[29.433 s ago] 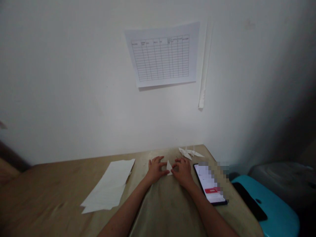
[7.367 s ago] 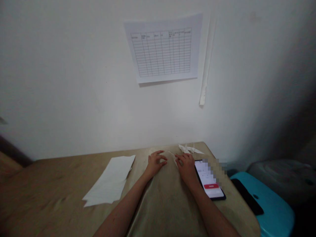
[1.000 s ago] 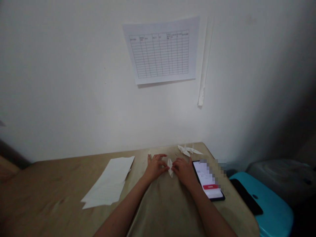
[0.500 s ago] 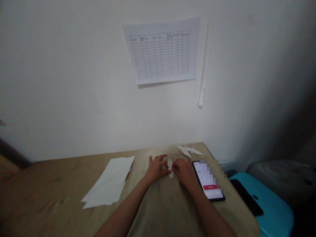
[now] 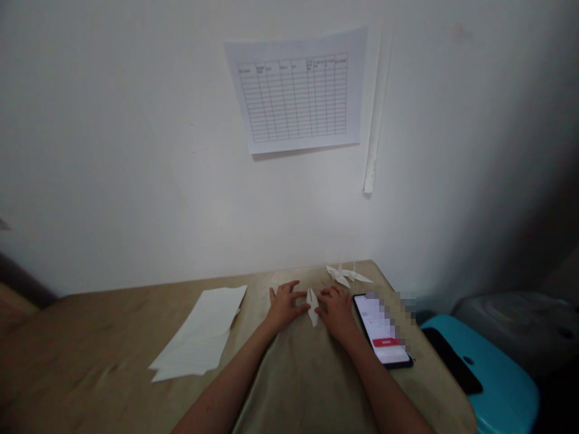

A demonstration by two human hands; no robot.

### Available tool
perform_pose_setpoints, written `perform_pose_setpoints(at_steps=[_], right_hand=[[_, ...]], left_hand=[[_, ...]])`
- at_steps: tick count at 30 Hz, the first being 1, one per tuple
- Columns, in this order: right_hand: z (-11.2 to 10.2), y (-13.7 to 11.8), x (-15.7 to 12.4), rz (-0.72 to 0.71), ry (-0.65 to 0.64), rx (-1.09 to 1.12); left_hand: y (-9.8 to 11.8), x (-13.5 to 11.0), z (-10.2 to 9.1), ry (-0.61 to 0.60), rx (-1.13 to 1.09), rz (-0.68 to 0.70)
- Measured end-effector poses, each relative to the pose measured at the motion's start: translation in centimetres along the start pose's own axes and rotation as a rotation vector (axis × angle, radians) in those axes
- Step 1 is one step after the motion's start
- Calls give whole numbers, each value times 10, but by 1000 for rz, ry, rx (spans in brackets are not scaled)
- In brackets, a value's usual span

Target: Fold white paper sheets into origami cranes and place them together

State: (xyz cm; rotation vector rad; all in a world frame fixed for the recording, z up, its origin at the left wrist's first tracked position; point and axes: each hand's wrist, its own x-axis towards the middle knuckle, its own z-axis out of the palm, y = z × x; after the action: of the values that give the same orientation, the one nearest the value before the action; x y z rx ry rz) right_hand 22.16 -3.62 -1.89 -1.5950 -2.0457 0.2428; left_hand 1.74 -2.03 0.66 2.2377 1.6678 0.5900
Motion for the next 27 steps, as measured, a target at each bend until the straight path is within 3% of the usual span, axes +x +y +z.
perform_pose_setpoints(at_steps=[4,9,14,20,27], right_hand=[[2,1,1,0,19,34],[2,-2,0,20,74,105],[-4,-3,2,-46,174,199],[-15,-8,3,-40,271,306],[-14,-11,1,16,333,536]], left_hand=[[2,1,-2,27,-72,-12],[10,2,-7,147,-190,-46],[16,1,-6,242,-281,11],[24,-1,-8,254,-331,45],[28,-3,-8,281,-357,157]])
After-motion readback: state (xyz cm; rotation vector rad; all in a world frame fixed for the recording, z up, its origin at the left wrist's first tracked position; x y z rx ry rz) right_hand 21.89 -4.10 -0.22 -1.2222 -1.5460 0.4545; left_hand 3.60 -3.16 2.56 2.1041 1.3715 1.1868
